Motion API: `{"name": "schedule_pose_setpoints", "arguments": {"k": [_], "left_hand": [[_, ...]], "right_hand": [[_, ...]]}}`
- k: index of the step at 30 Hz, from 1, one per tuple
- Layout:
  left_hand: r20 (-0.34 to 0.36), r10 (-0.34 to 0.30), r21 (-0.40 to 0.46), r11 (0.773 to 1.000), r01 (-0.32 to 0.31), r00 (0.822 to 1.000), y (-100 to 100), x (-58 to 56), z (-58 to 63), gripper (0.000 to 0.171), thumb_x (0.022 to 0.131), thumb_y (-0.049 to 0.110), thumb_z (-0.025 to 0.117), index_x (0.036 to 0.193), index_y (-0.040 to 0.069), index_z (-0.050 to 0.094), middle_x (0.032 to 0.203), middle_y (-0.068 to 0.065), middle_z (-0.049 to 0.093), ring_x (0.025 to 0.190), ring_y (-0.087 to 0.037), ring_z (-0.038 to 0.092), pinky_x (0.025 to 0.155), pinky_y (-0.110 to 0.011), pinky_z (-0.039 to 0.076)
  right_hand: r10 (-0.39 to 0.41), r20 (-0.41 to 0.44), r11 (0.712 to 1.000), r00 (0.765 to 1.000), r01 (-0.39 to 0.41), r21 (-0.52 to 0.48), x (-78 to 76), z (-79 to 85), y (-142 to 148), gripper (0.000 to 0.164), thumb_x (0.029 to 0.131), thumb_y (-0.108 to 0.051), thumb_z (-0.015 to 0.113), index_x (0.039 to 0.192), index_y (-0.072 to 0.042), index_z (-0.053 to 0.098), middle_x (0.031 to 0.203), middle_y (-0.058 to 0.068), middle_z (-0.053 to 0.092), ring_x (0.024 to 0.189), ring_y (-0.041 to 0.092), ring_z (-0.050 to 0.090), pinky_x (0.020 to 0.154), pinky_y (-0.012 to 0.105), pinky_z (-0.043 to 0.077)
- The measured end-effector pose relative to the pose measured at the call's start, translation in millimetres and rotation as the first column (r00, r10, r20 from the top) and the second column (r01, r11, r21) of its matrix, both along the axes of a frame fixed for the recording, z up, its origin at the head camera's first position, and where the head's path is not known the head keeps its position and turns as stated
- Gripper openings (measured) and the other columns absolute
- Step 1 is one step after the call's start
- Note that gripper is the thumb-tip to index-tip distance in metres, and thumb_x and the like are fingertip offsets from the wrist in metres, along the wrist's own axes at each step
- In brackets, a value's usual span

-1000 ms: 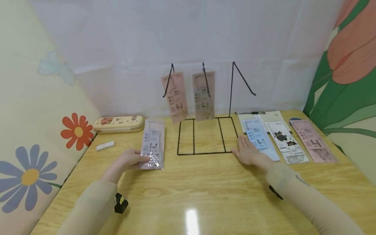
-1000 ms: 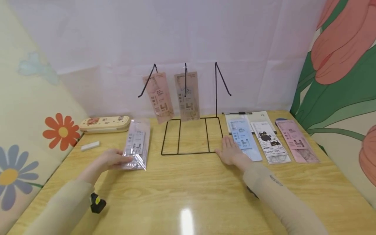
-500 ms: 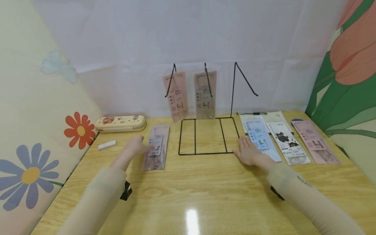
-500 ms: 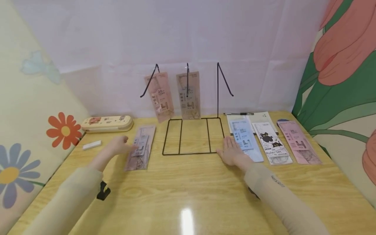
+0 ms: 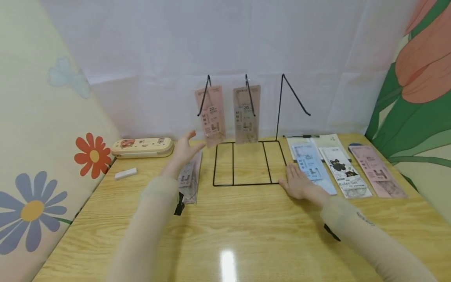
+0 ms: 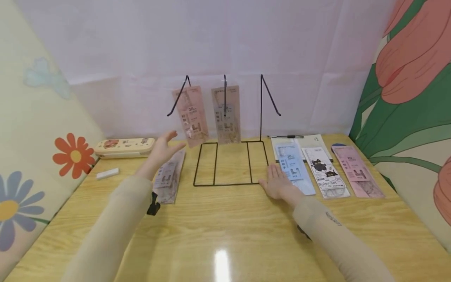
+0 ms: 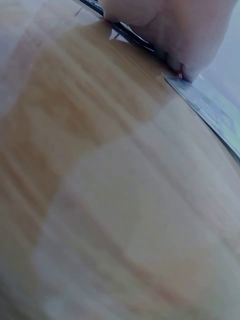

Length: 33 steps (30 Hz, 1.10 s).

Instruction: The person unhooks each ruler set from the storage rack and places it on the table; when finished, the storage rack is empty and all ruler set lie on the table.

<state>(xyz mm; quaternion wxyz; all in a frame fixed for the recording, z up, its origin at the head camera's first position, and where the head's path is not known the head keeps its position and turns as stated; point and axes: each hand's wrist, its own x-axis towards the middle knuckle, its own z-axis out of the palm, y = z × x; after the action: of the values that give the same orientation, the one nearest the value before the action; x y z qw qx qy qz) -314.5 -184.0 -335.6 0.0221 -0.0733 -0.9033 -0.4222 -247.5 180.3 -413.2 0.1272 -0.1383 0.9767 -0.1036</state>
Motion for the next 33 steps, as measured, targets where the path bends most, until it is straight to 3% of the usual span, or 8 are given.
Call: {"name": "schedule_pose_setpoints", "arguments": {"k": [6,13,19,24,29,33], "left_hand": [[-0.009,0.04,0.12,0.992,-0.038,0.999,7.6,-13.5,-9.6,0.073,0.094,0.027,0.058,0.148,-0.003,0.019,0.153,-0.021,0.026,0.143,-0.035,0.022,0.117,-0.046,0.02],[-0.031,0.07,0.307,0.95,-0.058,0.997,21.3,-27.3,-17.4,0.065,0.092,0.019,0.061,0.145,-0.001,0.029,0.147,-0.021,0.038,0.139,-0.032,0.033,0.113,-0.041,0.03],[0.02,0.113,0.32,0.94,-0.114,0.993,29.9,-29.9,-14.2,0.056,0.093,0.02,0.06,0.142,0.004,0.039,0.142,-0.017,0.046,0.132,-0.029,0.045,0.108,-0.038,0.038],[0.063,0.138,0.32,0.935,-0.151,0.988,35.8,-30.0,-13.6,0.047,0.095,0.017,0.057,0.138,0.002,0.045,0.139,-0.018,0.05,0.127,-0.029,0.05,0.106,-0.037,0.041],[0.039,0.205,0.258,0.943,-0.208,0.978,41.2,-30.5,-16.4,0.037,0.095,0.018,0.056,0.127,-0.001,0.056,0.128,-0.019,0.058,0.118,-0.03,0.057,0.099,-0.038,0.046],[0.005,0.21,0.245,0.948,-0.205,0.978,44.8,-28.7,-20.1,0.034,0.094,0.017,0.059,0.122,-0.001,0.06,0.121,-0.02,0.063,0.11,-0.03,0.061,0.094,-0.038,0.05]], "right_hand": [[0.01,-0.002,1.0,1.0,-0.01,-0.02,0.5,1.1,-1.5,0.067,0.104,-0.034,0.023,0.145,0.014,0.0,0.152,0.033,-0.006,0.142,0.046,-0.005,0.116,0.056,0.006],[0.007,0.0,1.0,1.0,-0.007,-0.025,0.1,0.0,-0.4,0.067,0.104,-0.034,0.023,0.145,0.014,0.0,0.152,0.033,-0.006,0.142,0.046,-0.006,0.116,0.056,0.006],[0.012,-0.009,1.0,1.0,-0.013,-0.029,0.4,1.2,-2.3,0.067,0.104,-0.034,0.023,0.145,0.014,0.0,0.152,0.033,-0.006,0.142,0.046,-0.005,0.116,0.056,0.006],[0.002,0.0,1.0,1.0,-0.002,-0.026,0.7,1.9,-2.8,0.066,0.104,-0.033,0.023,0.145,0.014,0.0,0.153,0.032,-0.006,0.142,0.045,-0.006,0.116,0.056,0.006],[-0.003,0.011,1.0,1.0,0.003,-0.019,1.2,1.1,-1.5,0.067,0.104,-0.034,0.022,0.145,0.014,-0.001,0.153,0.031,-0.007,0.142,0.045,-0.006,0.116,0.055,0.006],[-0.012,0.021,1.0,1.0,0.012,-0.011,0.6,-0.8,1.3,0.066,0.104,-0.033,0.022,0.145,0.013,-0.001,0.153,0.031,-0.007,0.143,0.044,-0.007,0.117,0.054,0.006]]}}
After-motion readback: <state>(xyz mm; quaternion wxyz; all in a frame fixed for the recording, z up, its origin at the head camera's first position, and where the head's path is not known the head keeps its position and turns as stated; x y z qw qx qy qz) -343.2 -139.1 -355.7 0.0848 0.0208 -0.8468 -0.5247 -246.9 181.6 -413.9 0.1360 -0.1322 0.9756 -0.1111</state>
